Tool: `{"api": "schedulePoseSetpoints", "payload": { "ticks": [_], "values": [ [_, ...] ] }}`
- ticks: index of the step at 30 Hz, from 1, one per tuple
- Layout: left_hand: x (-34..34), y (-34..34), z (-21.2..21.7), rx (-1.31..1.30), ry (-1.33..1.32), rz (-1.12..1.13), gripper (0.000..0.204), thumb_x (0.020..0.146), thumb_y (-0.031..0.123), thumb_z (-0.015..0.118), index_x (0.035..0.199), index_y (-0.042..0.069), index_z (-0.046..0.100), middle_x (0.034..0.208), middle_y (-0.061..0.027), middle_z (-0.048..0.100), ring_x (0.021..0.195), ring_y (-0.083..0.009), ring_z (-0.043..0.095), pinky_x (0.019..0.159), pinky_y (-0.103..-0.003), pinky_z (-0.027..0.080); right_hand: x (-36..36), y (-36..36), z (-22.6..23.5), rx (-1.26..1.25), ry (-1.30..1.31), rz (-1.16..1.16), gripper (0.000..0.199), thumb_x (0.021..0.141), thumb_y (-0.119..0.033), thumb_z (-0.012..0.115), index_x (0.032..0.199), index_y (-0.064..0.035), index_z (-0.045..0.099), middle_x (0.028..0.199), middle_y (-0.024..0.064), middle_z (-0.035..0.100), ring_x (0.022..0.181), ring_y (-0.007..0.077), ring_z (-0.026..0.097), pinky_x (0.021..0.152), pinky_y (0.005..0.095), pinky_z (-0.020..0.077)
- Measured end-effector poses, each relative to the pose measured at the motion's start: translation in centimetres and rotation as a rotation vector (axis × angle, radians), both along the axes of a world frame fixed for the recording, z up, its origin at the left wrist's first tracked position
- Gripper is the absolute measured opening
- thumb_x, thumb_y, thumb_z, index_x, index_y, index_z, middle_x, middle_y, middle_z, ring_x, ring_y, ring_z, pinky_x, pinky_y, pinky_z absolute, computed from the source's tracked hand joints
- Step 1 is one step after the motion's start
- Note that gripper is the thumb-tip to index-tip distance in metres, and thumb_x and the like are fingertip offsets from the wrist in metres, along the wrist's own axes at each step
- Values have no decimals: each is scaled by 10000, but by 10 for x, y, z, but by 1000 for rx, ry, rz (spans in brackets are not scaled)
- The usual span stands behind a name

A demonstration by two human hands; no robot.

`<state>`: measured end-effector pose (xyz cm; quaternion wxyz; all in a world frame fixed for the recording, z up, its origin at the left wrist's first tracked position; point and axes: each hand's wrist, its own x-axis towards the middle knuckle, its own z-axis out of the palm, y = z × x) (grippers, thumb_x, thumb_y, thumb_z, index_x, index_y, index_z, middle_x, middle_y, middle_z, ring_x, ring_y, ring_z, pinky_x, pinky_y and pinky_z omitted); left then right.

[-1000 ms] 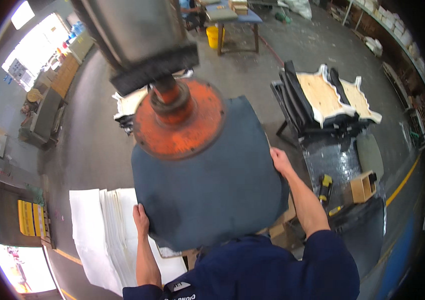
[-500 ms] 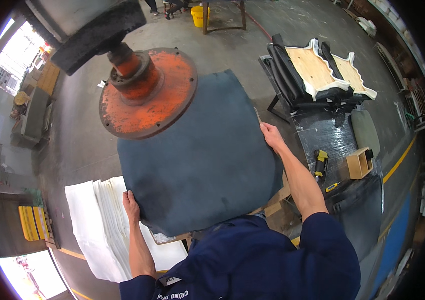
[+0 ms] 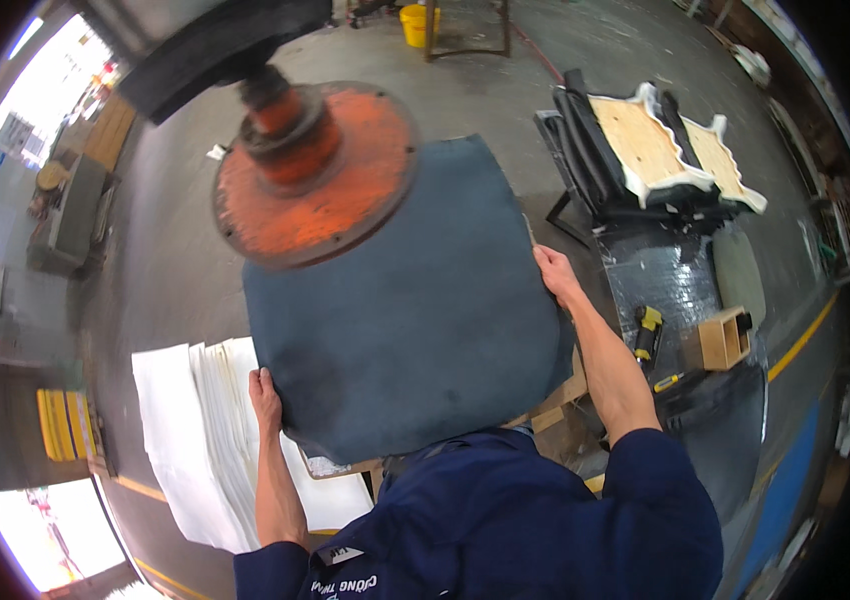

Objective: The person uses a pneumatic staple gun to attach white foam padding to a wooden chair seat base, then places a black leather cover over the padded seat. The person handles the seat and cover, aligning them on a workbench in a factory setting.

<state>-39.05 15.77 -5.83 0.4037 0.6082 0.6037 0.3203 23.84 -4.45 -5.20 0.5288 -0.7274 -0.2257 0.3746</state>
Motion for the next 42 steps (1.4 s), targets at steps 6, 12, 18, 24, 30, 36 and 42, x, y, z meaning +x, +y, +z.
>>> {"api": "schedulePoseSetpoints", "payload": {
  "ticks": [6, 12, 18, 24, 30, 36, 42],
  "values": [
    [4, 3, 5, 72, 57, 5, 337, 1092, 285, 521, 927, -9, 536, 812, -98, 537, 813, -172, 485, 763, -369, 454, 2, -3, -4, 7, 40, 0, 452, 1106, -312, 549, 1369, 45, 639, 1239, 64, 713, 1099, 137, 640, 972, 304, 502],
    [13, -3, 14, 43, 3, 37, 340, 1101, 297, 527, 962, -9, 584, 823, -39, 572, 820, -134, 504, 751, -321, 453, 6, -1, -3, -87, -79, 17, 475, 1109, -319, 529, 1415, 38, 599, 1280, 117, 696, 1151, 207, 644, 1010, 351, 491],
    [50, -61, 90, 585, 669, -79, 529, 964, 215, 656, 1463, 90, 531, 1473, -202, 486, 1365, -394, 455, 1143, -566, 336, -61, -29, 78, -70, -1225, 125, 546, 998, -228, 636, 1501, -50, 517, 1395, 226, 537, 1268, 446, 535, 1064, 513, 442],
    [113, -145, 79, 580, 672, -782, 785, 884, 547, 675, 1558, 194, 482, 1709, -126, 274, 1605, -393, 137, 1268, -655, 51, -175, -87, 90, -88, -1259, 831, 651, 904, -413, 718, 1499, -200, 561, 1646, 155, 356, 1555, 435, 232, 1206, 664, 143],
    [116, -146, 68, 541, 712, -937, 855, 891, 697, 564, 1579, 199, 463, 1734, -101, 234, 1616, -390, 95, 1256, -689, 15, -183, -89, 73, -143, -1360, 934, 636, 915, -487, 656, 1495, -240, 572, 1665, 139, 342, 1571, 444, 196, 1200, 689, 131],
    [115, -142, 65, 551, 720, -957, 860, 897, 711, 539, 1575, 187, 467, 1724, -98, 261, 1615, -387, 105, 1256, -686, 12, -183, -88, 69, -117, -1370, 927, 598, 936, -495, 596, 1472, -229, 598, 1647, 141, 374, 1563, 451, 216, 1191, 693, 143],
    [112, -142, 93, 479, 700, -826, 833, 919, 626, 585, 1595, 162, 436, 1730, -106, 245, 1616, -369, 118, 1253, -678, 31, -179, -82, 91, -189, -1304, 818, 597, 980, -441, 571, 1502, -153, 554, 1648, 195, 333, 1557, 468, 211, 1189, 694, 153]
  ]
}}
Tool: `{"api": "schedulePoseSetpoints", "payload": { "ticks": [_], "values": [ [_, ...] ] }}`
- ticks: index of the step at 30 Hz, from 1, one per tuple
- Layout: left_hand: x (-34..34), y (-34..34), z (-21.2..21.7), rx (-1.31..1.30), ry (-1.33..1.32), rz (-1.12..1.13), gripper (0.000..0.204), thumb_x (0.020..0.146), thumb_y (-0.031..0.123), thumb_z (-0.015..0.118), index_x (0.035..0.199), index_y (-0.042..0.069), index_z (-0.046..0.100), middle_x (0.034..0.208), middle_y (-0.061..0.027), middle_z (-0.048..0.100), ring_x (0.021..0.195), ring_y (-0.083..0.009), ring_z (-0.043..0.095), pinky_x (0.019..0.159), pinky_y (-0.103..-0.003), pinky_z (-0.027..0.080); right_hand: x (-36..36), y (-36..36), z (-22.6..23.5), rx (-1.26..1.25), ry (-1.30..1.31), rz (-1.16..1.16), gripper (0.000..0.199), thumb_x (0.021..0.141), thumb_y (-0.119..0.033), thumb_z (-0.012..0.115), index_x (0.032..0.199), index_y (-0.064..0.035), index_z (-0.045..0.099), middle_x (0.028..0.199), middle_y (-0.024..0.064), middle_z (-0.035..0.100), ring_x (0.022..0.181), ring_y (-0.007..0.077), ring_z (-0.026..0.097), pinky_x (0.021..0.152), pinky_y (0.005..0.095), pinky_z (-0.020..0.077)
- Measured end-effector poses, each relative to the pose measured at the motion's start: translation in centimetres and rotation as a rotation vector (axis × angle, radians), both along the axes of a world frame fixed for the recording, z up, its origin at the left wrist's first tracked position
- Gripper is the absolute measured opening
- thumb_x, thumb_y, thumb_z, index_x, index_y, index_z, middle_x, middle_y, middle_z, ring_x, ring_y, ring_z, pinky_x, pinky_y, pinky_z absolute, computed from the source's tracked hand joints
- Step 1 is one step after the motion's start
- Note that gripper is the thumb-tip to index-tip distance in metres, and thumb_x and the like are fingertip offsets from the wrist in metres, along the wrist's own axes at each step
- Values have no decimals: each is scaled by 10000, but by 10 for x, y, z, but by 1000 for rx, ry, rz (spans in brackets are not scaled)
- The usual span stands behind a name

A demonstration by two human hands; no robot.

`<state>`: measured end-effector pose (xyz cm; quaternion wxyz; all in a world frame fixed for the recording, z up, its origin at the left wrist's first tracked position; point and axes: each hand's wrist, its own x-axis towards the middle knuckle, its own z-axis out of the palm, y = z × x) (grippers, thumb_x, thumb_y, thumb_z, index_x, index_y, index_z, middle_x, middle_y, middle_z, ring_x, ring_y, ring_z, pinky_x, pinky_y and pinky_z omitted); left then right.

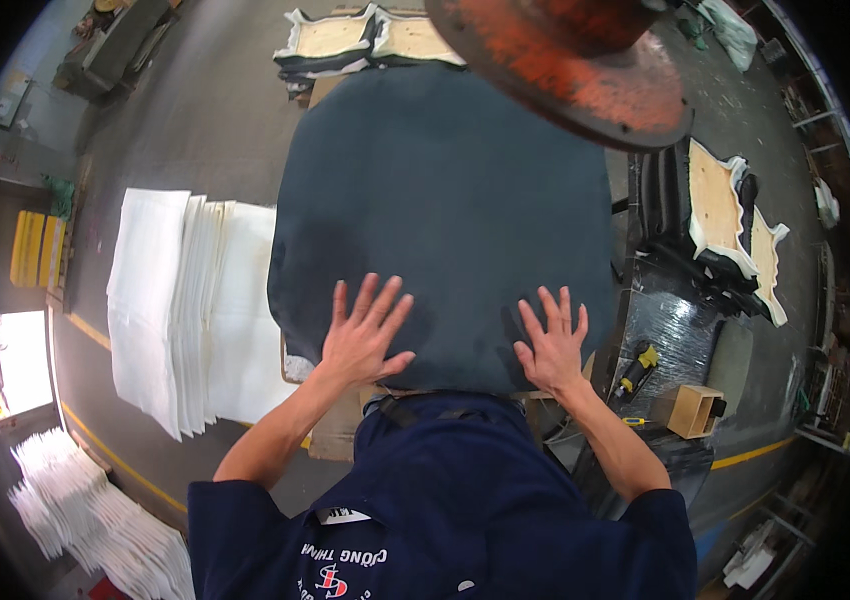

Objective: The person uses a pneumatic staple gun to attach white foam padding to a wooden chair seat base, then places a black leather cover over the padded seat. The person handles the seat and cover, aligning them on a workbench in a factory setting.

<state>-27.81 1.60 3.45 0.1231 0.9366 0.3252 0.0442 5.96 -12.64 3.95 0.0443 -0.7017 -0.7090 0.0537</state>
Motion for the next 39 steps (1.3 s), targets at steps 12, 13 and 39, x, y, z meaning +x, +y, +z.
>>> {"api": "schedulePoseSetpoints", "payload": {
  "ticks": [12, 13, 39],
  "values": [
    [-33, 124, -37, 203, 68, 669, 839, 1060, 573, 426, 1618, -33, 267, 1734, -215, 124, 1606, -418, 68, 1259, -653, 34, 101, 74, -22, 155, 119, -457, 677, 1055, -332, 538, 1602, -13, 298, 1582, 298, 378, 1303, 493, 555, 1018, 511, 525],
    [-33, 125, -38, 190, 77, 680, 842, 1059, 573, 427, 1617, -37, 267, 1734, -216, 125, 1607, -413, 71, 1262, -647, 39, 102, 77, -23, 120, 141, -477, 680, 1058, -338, 530, 1606, -15, 288, 1589, 288, 374, 1304, 490, 556, 1018, 514, 525],
    [-31, 130, -44, -2, -113, 744, 637, 1088, 331, 438, 1599, -6, 263, 1577, -217, 432, 1294, -415, 579, 975, -521, 551, 119, 78, -56, 89, 427, -686, 636, 1105, -379, 403, 1643, -74, 256, 1554, 291, 464, 1400, 459, 489, 1145, 477, 407]
  ]
}}
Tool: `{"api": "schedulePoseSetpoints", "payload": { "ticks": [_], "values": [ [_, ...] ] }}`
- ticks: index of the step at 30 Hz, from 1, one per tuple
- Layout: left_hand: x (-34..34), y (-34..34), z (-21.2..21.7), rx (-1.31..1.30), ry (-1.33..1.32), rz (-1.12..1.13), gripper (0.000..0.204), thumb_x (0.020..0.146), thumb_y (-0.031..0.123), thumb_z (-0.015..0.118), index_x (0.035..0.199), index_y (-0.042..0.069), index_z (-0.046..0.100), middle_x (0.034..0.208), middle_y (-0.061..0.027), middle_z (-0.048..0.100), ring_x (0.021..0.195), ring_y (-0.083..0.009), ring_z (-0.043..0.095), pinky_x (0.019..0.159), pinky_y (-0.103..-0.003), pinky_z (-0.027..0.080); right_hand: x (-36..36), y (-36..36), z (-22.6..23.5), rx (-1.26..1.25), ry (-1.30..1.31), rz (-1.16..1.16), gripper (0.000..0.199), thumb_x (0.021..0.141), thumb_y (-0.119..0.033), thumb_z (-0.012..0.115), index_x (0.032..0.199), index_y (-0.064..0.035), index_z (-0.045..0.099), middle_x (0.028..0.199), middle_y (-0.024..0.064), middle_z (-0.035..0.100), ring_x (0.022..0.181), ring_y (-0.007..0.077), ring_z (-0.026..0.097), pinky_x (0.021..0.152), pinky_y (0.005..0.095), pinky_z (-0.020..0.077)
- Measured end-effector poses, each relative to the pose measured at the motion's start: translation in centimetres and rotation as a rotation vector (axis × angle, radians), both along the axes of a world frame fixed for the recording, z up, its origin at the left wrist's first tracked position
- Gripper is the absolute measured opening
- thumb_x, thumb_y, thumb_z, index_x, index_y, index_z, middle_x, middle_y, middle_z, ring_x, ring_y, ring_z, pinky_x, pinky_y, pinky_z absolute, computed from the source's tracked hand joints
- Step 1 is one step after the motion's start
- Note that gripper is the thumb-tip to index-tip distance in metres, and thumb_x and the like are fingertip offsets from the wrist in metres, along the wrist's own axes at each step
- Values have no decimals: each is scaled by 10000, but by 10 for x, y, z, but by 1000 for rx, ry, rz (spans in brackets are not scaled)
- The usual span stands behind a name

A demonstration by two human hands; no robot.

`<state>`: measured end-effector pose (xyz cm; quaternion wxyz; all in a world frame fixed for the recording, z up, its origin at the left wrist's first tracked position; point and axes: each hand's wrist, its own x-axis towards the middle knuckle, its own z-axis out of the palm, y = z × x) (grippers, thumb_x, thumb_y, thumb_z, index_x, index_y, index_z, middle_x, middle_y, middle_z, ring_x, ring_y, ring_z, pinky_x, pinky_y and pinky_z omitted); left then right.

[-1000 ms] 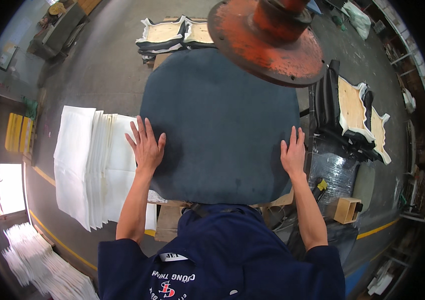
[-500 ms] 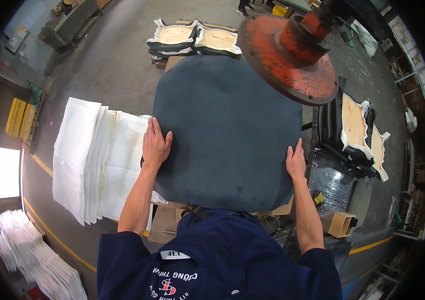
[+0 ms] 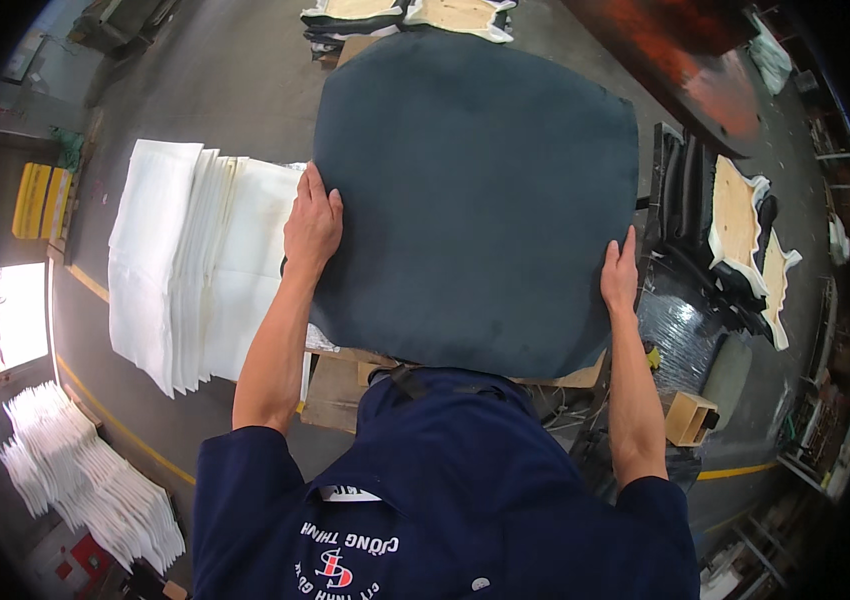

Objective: The person uses a pneumatic staple gun to attach white foam padding to a wooden chair seat base, then places a black leather cover over the padded seat. The person handles the seat and cover, aligning them on a workbench in a factory setting.

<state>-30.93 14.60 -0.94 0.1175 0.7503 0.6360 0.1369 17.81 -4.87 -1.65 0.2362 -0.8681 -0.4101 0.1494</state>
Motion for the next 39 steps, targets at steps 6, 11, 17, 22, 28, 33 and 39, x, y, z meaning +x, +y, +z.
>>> {"api": "schedulePoseSetpoints", "payload": {
  "ticks": [6, 11, 17, 22, 28, 33, 39],
  "values": [
    [-2, -5, 1, -64, 0, 52, 622, 1091, 322, 428, 1601, 6, 264, 1584, -204, 427, 1334, -407, 549, 1001, -514, 540, -6, 7, 3, -19, 18, 9, 637, 1105, -385, 402, 1642, -73, 259, 1573, 278, 454, 1408, 456, 487, 1150, 476, 403],
    [7, -4, 10, -62, -42, 18, 614, 1087, 304, 440, 1603, 22, 267, 1589, -200, 419, 1345, -408, 538, 1012, -516, 528, -4, 0, 4, 10, 3, 8, 632, 1099, -363, 415, 1633, -55, 274, 1571, 274, 458, 1415, 446, 482, 1159, 471, 394],
    [-5, -7, 10, -21, -77, 12, 626, 1080, 305, 455, 1598, 6, 268, 1581, -208, 421, 1342, -426, 534, 1006, -511, 531, -4, 9, 5, 13, 43, 30, 647, 1080, -332, 449, 1630, -44, 265, 1576, 274, 444, 1419, 446, 470, 1149, 493, 403],
    [3, -6, 9, -40, -81, 10, 654, 1072, 312, 482, 1603, 4, 257, 1563, -218, 430, 1339, -424, 537, 986, -525, 541, -2, -2, 15, -67, 35, -49, 664, 1074, -396, 440, 1651, -136, 238, 1519, 262, 517, 1301, 494, 559, 1064, 566, 456],
    [-6, -6, 9, -43, -182, 2, 659, 1080, 339, 471, 1605, 3, 256, 1527, -241, 468, 1320, -438, 546, 1015, -528, 508, -5, -1, 19, -78, 99, -61, 678, 1075, -413, 435, 1656, -139, 219, 1515, 266, 522, 1307, 496, 555, 1072, 553, 456],
    [-17, 9, 11, -108, -268, 48, 625, 1071, 349, 497, 1551, -30, 366, 1386, -268, 581, 1248, -466, 574, 1029, -522, 478, 8, 7, 35, -146, 148, -92, 656, 1081, -414, 426, 1642, -110, 270, 1474, 278, 558, 1317, 486, 557, 1095, 537, 443],
    [-15, 38, -9, 45, -180, 19, 587, 1053, 333, 502, 1481, -64, 439, 1300, -288, 625, 1163, -484, 602, 993, -554, 472, 33, 32, 16, -26, 43, -72, 622, 1094, -399, 407, 1619, -74, 326, 1518, 273, 516, 1357, 474, 523, 1127, 523, 415]
  ]
}}
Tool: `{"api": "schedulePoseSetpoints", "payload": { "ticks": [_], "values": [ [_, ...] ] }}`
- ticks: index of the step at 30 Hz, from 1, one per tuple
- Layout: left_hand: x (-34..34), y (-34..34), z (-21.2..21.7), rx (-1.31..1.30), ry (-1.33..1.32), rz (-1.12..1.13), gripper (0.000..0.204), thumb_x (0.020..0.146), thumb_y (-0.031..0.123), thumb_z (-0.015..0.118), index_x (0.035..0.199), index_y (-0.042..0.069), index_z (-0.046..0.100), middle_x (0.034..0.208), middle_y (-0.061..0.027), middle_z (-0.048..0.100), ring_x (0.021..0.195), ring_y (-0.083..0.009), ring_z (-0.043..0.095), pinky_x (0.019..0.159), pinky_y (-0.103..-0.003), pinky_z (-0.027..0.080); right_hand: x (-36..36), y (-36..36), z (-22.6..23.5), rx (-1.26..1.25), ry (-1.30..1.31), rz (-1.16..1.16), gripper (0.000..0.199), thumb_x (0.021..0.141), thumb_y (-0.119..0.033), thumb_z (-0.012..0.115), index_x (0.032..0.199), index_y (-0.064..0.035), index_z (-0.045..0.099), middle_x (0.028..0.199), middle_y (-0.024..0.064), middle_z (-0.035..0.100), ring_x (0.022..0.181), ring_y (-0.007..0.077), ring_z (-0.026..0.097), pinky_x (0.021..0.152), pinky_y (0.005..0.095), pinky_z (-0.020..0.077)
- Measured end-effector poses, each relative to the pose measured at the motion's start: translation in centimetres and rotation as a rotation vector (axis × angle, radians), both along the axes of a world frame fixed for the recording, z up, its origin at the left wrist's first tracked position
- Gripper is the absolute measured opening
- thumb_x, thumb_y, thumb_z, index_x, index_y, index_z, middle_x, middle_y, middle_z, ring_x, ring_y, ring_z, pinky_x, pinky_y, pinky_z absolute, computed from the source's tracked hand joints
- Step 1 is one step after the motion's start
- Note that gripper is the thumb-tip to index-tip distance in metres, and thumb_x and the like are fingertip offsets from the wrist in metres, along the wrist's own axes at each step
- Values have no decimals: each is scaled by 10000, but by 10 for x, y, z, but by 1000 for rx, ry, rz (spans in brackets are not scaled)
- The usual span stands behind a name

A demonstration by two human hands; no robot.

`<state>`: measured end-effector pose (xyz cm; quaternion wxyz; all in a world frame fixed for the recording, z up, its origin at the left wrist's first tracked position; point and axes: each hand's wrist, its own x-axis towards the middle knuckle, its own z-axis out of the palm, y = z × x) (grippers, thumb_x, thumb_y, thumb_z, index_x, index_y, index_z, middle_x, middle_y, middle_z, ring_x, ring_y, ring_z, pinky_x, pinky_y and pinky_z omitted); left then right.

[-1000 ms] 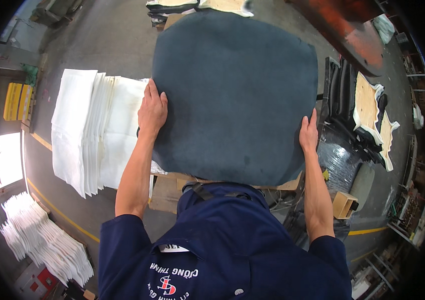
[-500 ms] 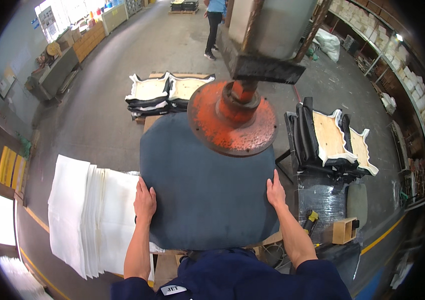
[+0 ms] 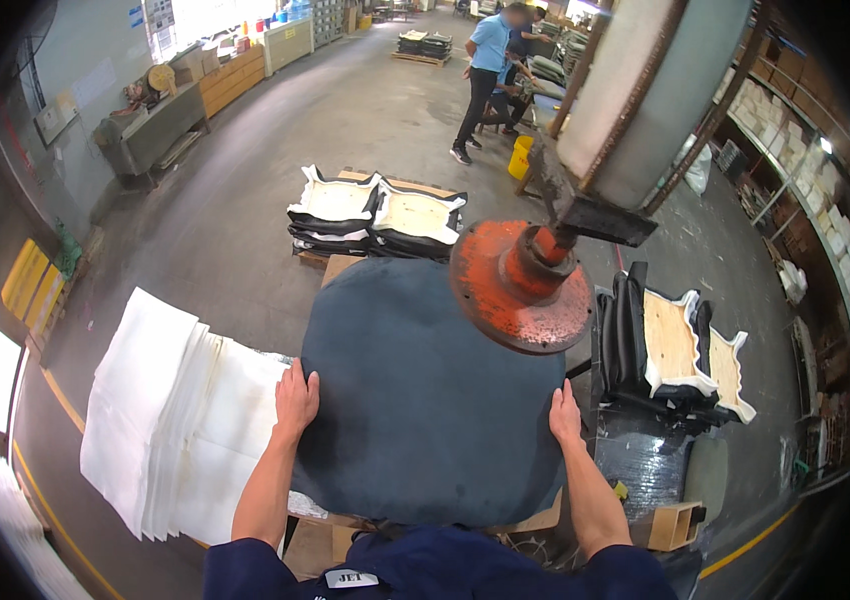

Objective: The person uses a pneumatic staple gun to attach white foam padding to a wooden chair seat base, then places a black leather cover over the padded seat. The person handles the seat and cover, aligning them on a workbench in a factory setting.

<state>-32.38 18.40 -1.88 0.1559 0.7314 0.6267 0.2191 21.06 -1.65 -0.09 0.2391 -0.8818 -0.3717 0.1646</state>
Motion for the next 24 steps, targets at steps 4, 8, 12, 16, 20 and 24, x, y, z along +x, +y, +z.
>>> {"api": "schedulePoseSetpoints", "payload": {
  "ticks": [4, 8, 12, 16, 20, 24],
  "values": [
    [-3, 1, 16, -87, -202, 26, 485, 1026, 298, 506, 1358, -55, 521, 1237, -304, 649, 1166, -483, 605, 1003, -555, 466, -9, 12, 0, 19, 25, 34, 601, 1106, -374, 391, 1601, -36, 341, 1550, 281, 474, 1422, 469, 452, 1166, 491, 377],
    [7, 2, 25, -9, -228, -50, 432, 1038, 330, 491, 1260, -37, 534, 1164, -295, 677, 1149, -504, 602, 1005, -577, 471, 22, -12, -49, 90, 13, 139, 615, 1133, -376, 353, 1586, 38, 322, 1585, 305, 418, 1484, 437, 393, 1217, 442, 315],
    [-2, -16, 8, -68, -13, 217, 658, 1063, 424, 473, 1524, -38, 391, 1543, -267, 457, 1473, -481, 371, 1209, -630, 270, 36, -12, -43, 65, -77, 189, 648, 1144, -370, 336, 1583, 103, 285, 1628, 323, 334, 1526, 418, 333, 1257, 416, 268],
    [-18, -40, 29, 154, -117, 343, 629, 1054, 369, 497, 1550, -6, 397, 1600, -226, 404, 1518, -466, 313, 1241, -625, 209, 39, -7, 0, 151, -176, 174, 636, 1137, -329, 355, 1568, 134, 292, 1635, 330, 317, 1516, 423, 347, 1263, 414, 265],
    [-48, -126, 64, 356, -283, 393, 533, 1004, 224, 574, 1494, 28, 498, 1552, -199, 460, 1492, -456, 357, 1238, -586, 245, -71, -22, 101, 414, 28, 287, 581, 1144, -324, 351, 1553, 88, 364, 1478, 268, 530, 1349, 356, 548, 1141, 439, 437],
    [-72, -251, 35, 360, -336, 653, 453, 946, 144, 612, 1388, 43, 602, 1457, -188, 525, 1420, -427, 443, 1184, -541, 339, -255, -67, 162, 523, 615, 793, 512, 1134, -332, 367, 1456, 49, 477, 1162, 195, 702, 869, 255, 719, 826, 394, 594]
  ]
}}
